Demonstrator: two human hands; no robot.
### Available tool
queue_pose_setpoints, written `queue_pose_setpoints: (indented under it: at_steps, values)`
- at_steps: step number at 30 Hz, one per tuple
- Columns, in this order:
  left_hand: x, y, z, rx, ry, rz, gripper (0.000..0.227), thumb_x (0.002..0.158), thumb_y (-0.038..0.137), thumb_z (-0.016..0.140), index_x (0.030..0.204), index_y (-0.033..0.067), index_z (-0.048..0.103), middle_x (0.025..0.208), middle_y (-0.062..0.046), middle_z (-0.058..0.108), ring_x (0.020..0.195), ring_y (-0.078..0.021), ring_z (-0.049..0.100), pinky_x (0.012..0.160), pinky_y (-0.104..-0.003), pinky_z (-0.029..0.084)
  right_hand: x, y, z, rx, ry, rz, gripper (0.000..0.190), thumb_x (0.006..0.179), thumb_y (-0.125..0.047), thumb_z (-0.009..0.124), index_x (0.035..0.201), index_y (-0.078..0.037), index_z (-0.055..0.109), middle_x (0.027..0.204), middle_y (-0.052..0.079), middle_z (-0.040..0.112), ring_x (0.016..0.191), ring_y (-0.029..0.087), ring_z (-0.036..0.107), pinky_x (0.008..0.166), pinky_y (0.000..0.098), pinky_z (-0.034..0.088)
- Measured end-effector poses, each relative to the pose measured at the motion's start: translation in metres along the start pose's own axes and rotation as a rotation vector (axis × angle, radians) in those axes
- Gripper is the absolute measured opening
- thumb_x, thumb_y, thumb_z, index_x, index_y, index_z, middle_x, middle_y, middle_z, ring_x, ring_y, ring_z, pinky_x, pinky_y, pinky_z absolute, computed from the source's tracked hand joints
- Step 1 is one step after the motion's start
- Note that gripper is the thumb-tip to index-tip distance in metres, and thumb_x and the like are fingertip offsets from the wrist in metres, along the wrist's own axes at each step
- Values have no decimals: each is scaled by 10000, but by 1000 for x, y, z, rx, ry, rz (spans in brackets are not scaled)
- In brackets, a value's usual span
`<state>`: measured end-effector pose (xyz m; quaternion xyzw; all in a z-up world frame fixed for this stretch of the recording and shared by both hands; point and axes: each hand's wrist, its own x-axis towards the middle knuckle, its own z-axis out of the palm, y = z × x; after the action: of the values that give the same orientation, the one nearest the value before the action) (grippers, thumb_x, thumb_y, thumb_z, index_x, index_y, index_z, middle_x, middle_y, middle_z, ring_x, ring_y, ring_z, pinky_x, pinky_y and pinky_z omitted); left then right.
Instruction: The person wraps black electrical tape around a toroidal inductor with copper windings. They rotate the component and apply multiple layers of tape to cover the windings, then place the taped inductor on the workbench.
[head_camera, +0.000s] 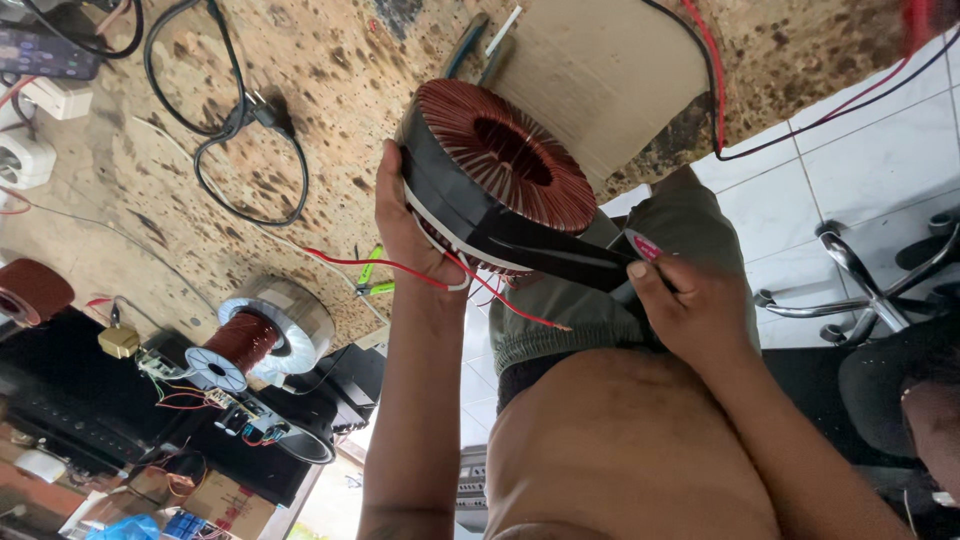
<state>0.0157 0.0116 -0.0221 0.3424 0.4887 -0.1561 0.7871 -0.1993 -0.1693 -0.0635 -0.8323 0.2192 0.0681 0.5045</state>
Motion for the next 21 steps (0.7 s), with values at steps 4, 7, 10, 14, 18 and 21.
queue_pose_setpoints:
  at_steps: [4,7,10,14,18,21]
  values:
    - [-3,1,4,5,-7,-9,457,888,408,722,1057,-16,743,993,-222,756,851,-360,767,830,-459,658,9,2,2,74,-8,2,351,1058,-167,693,729,-48,666,574,189,583,554,380,616,526,393,464]
    - [-9,0,11,15,-4,12,452,874,395,735,1043,-23,747,965,-219,759,806,-354,769,793,-449,664,13,0,-1,134,-48,-3,416,1050,-149,660,646,-59,623,498,135,559,422,213,510,487,328,413]
    - [-11,1,11,-11,-3,2,447,898,392,714,1031,-34,746,950,-227,755,800,-358,769,785,-447,665,12,1,0,46,-43,-20,445,1053,-183,657,626,-78,589,507,165,537,492,371,579,468,381,413]
    - [-17,2,19,-5,-17,-8,446,890,396,720,1023,-29,747,958,-228,759,804,-351,774,775,-441,673,25,1,6,63,-56,-44,450,1053,-193,658,627,-76,567,482,141,514,447,310,542,460,357,400]
    - [-12,2,15,-3,-28,3,434,894,386,716,1040,-22,750,974,-227,758,830,-367,771,798,-470,672,31,3,9,98,-134,47,463,1101,-255,596,682,-59,589,481,143,520,413,269,480,455,371,378]
    - [-14,2,16,-3,-23,2,425,908,381,701,1047,-18,746,978,-222,758,832,-351,772,807,-457,672,37,1,16,26,-101,15,472,1119,-262,602,690,-65,594,472,141,475,403,291,473,449,363,382]
